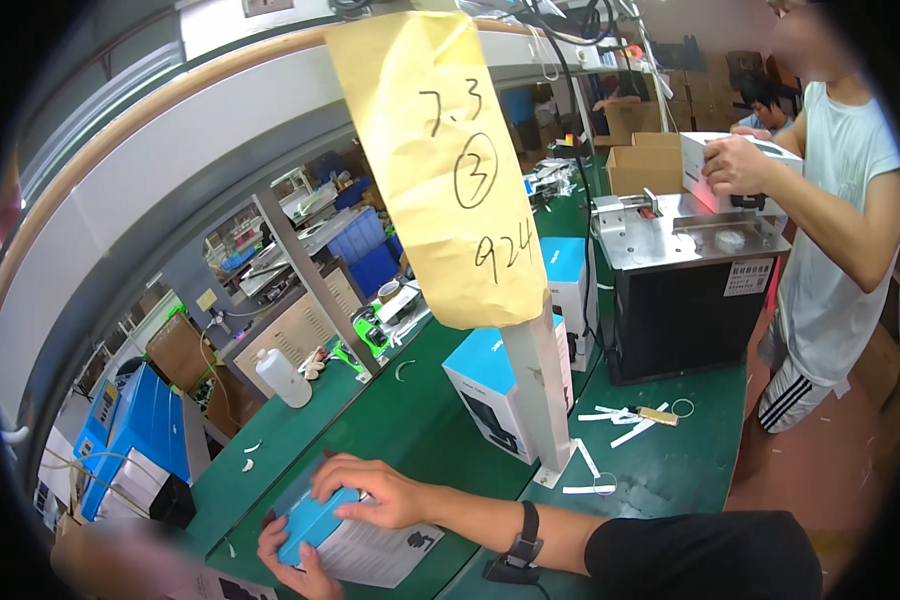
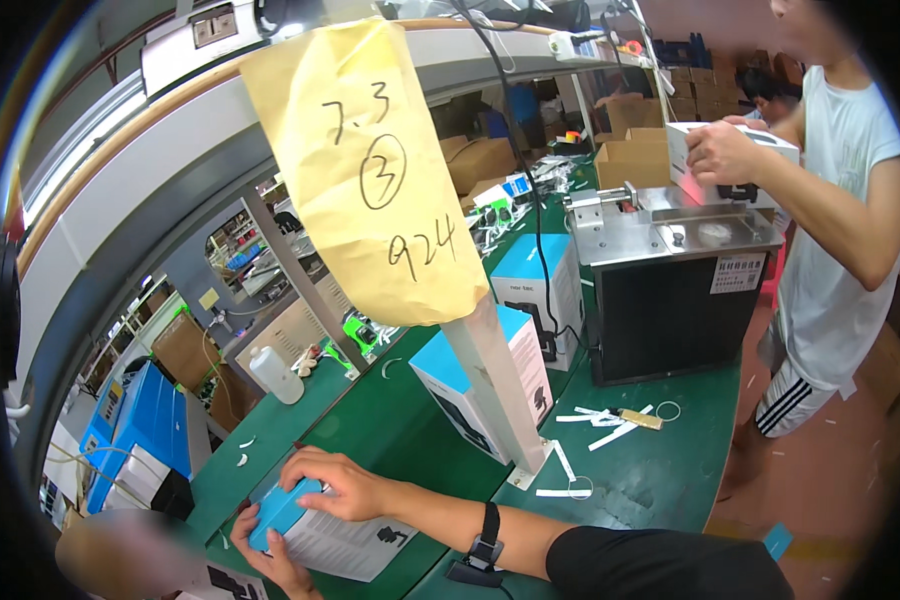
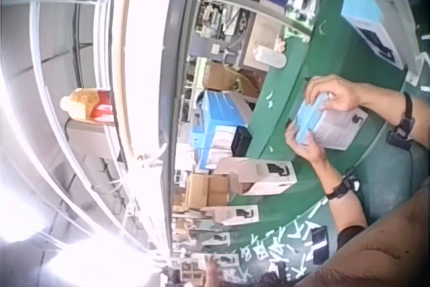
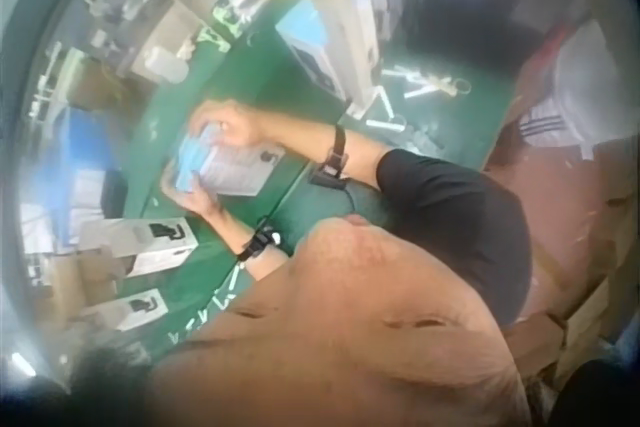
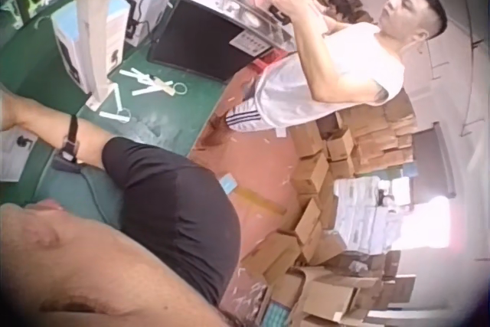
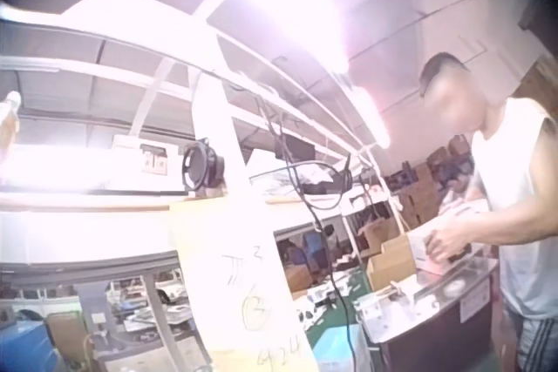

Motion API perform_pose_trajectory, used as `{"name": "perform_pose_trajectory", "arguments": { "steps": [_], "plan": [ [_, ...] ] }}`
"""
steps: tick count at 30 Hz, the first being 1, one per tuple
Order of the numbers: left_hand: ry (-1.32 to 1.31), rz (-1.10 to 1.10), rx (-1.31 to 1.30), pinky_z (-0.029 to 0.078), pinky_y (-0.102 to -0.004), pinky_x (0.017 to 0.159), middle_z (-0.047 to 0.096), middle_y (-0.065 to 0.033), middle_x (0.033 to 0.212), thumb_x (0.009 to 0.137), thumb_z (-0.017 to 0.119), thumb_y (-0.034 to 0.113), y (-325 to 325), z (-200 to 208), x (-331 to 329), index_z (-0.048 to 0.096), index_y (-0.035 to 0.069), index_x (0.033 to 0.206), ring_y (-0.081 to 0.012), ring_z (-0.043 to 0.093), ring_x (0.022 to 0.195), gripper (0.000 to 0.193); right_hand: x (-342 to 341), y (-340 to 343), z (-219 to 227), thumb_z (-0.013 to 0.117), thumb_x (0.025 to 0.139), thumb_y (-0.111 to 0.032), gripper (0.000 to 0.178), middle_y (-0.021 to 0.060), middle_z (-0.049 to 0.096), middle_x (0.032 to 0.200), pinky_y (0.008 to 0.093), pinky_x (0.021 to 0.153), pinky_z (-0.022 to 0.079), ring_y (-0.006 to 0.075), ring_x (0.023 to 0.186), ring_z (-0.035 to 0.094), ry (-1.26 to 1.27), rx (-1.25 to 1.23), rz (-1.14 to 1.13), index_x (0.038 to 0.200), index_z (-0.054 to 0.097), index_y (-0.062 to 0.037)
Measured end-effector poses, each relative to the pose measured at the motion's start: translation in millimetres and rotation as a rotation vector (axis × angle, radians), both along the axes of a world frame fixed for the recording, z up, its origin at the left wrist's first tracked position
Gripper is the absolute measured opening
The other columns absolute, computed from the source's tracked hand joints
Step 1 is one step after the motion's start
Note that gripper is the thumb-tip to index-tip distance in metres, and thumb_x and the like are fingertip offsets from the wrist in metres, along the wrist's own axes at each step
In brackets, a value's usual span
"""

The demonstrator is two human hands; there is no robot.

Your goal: Packing electronic device components and manuals into retail boxes on an assembly line.

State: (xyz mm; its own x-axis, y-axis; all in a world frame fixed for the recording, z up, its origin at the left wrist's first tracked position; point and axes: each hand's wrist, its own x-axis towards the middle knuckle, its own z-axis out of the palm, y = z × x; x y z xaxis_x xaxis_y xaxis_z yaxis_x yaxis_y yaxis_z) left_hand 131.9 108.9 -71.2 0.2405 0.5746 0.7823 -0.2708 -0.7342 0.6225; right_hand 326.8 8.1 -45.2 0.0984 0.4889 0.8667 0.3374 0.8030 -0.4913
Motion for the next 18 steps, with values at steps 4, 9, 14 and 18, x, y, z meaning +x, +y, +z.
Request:
{"name": "perform_pose_trajectory", "arguments": {
  "steps": [4,9,14,18],
  "plan": [
    [-0.041,-0.005,0.032,0.032,-0.0520,0.113,0.056,-0.0156,0.125,0.090,0.070,0.029,-1,0,2,0.054,0.002,0.118,-0.0359,0.046,0.131,0.042,-4,1,-3,0.074,0.091,-0.012,0.022,0.0131,0.067,0.114,0.0426,0.100,0.045,0.0277,0.113,0.060,0.269,-0.106,0.128,0.106,0.063,-0.0007],
    [-0.083,-0.036,0.038,0.034,-0.0567,0.113,0.061,-0.0148,0.117,0.095,0.065,0.025,-2,3,3,0.063,0.000,0.107,-0.0386,0.051,0.127,0.027,-3,6,-4,0.074,0.089,-0.007,0.019,0.0134,0.067,0.114,0.0423,0.100,0.046,0.0277,0.116,0.059,0.260,-0.045,0.134,0.103,0.063,-0.0005],
    [-0.029,0.259,0.447,0.050,-0.0510,0.097,0.068,-0.0201,0.113,0.091,0.072,0.012,-13,9,8,0.067,-0.002,0.108,-0.0413,0.064,0.105,0.022,-7,7,-9,0.080,0.085,-0.010,0.021,0.0109,0.070,0.113,0.0473,0.104,0.044,0.0298,0.114,0.060,0.238,0.145,0.033,0.099,0.066,-0.0022],
    [0.070,0.412,0.764,0.049,-0.0471,0.099,0.064,-0.0172,0.119,0.090,0.070,0.006,-30,9,19,0.063,-0.001,0.115,-0.0331,0.061,0.110,0.028,2,-12,-11,0.085,0.078,-0.014,0.020,0.0072,0.074,0.097,0.0534,0.108,0.042,0.0285,0.104,0.063,0.080,0.254,-0.282,0.086,0.070,-0.0044]
  ]
}}
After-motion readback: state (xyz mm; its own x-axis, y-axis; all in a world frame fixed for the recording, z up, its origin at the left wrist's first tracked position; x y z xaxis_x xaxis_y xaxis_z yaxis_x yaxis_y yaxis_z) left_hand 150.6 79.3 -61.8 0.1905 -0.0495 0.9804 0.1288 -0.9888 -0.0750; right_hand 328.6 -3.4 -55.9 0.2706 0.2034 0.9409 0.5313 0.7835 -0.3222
